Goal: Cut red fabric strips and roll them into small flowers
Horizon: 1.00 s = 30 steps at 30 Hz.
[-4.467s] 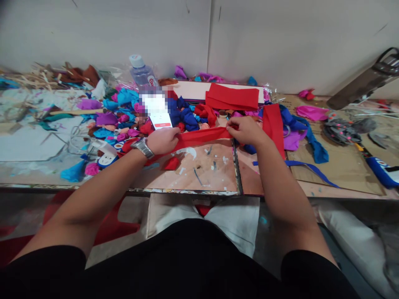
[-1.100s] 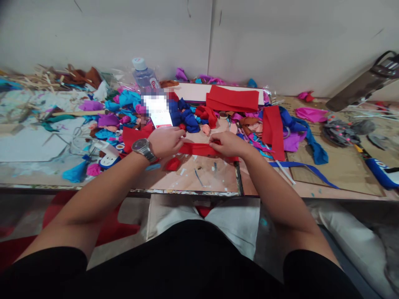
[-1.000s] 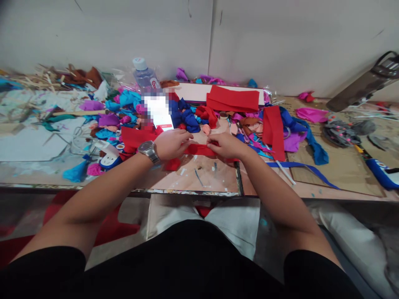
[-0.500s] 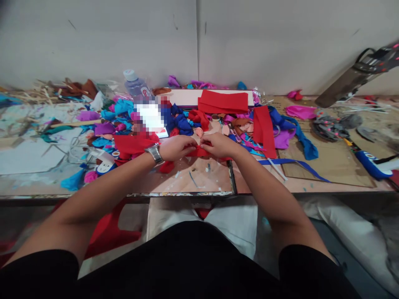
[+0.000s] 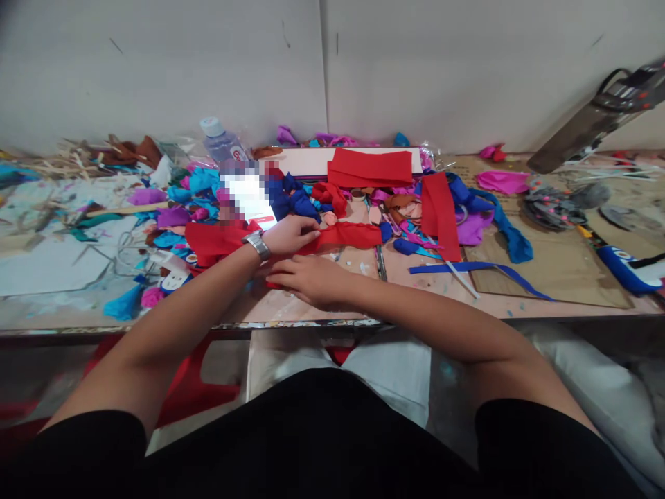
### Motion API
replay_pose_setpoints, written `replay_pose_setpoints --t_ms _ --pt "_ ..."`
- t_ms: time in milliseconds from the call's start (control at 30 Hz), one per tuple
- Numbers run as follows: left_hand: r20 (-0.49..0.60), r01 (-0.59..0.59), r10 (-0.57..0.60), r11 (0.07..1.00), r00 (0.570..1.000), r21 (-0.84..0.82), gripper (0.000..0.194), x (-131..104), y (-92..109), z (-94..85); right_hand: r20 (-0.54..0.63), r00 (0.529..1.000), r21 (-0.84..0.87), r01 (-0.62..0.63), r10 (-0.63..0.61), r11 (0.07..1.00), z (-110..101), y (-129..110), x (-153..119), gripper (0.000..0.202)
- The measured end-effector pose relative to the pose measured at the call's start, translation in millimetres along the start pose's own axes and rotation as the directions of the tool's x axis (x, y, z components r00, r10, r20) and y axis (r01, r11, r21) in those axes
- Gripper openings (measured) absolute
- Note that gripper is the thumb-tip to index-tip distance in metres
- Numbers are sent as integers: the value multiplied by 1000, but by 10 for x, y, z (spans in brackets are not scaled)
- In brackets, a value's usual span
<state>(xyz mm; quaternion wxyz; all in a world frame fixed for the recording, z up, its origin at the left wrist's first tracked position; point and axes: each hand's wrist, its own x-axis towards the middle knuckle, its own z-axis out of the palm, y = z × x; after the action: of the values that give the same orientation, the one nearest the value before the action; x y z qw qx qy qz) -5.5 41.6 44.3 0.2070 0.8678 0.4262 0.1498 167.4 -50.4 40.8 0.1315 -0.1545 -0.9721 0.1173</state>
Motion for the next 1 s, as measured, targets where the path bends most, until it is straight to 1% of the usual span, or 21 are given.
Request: replay_pose_setpoints --t_ms 100,200,300,367,400,433,467,500,533,600,633,667,700,767,800,833,867,900,933,1000 --pt "5 -20 21 1000 1000 -19 34 -11 -30 31 67 998 -69 -8 13 998 96 -19 131 42" --pt "32 -27 28 999 999 -39 35 -26 -64 44 61 998 -38 -2 5 999 27 15 182 36" --pt "60 -28 31 998 998 -60 34 -56 -95 41 54 998 31 17 -19 999 -178 99 135 29" --pt "85 -66 70 996 994 -52 33 -84 -94 43 20 1000 82 2 -4 997 -370 239 57 31" --pt "92 -80 83 996 992 -34 33 -99 -83 48 -6 1000 90 -26 27 996 -475 345 8 32" --pt "83 -82 82 997 993 -9 33 -114 -63 56 -30 995 88 -91 94 992 -581 472 -45 32" --pt "66 -49 48 999 997 16 31 -129 -36 66 -28 988 70 -152 154 986 -682 615 -100 32" --pt "48 -6 5 999 999 38 31 -142 -3 77 -28 973 51 -226 228 973 -775 768 -155 31" --pt "48 -6 3 999 999 52 33 -154 33 87 -19 949 30 -314 315 949 -854 921 -208 31" --pt "57 -21 17 997 998 70 31 -172 102 103 10 868 -38 -495 496 868 -961 1182 -295 33" --pt "66 -39 34 997 997 65 31 -179 130 107 19 827 -68 -560 562 826 -986 1270 -325 35" --pt "68 -49 45 997 997 57 30 -184 151 110 -22 797 -90 -602 603 793 -991 1320 -344 40" --pt "70 -56 52 997 996 48 30 -188 165 110 -105 790 -120 -612 603 781 -980 1330 -351 43" --pt "68 -55 52 998 996 35 30 -194 180 108 -243 817 -149 -565 523 812 -916 1233 -333 45" --pt "67 -52 50 998 997 32 29 -197 183 105 -254 836 -120 -527 487 841 -871 1141 -314 42" --pt "66 -49 47 998 997 30 29 -201 186 102 -205 860 -76 -490 467 868 -822 1034 -293 39" --pt "63 -45 44 999 997 29 30 -204 190 98 -129 879 -45 -467 458 883 -771 925 -273 39" --pt "58 -43 41 999 997 30 30 -208 195 93 -35 895 -46 -446 444 894 -722 825 -257 38" --pt "56 -40 38 999 998 33 31 -212 202 89 35 902 -53 -428 430 902 -676 742 -248 36" --pt "55 -37 35 999 998 36 30 -221 218 79 43 893 -69 -444 447 893 -595 645 -251 32"
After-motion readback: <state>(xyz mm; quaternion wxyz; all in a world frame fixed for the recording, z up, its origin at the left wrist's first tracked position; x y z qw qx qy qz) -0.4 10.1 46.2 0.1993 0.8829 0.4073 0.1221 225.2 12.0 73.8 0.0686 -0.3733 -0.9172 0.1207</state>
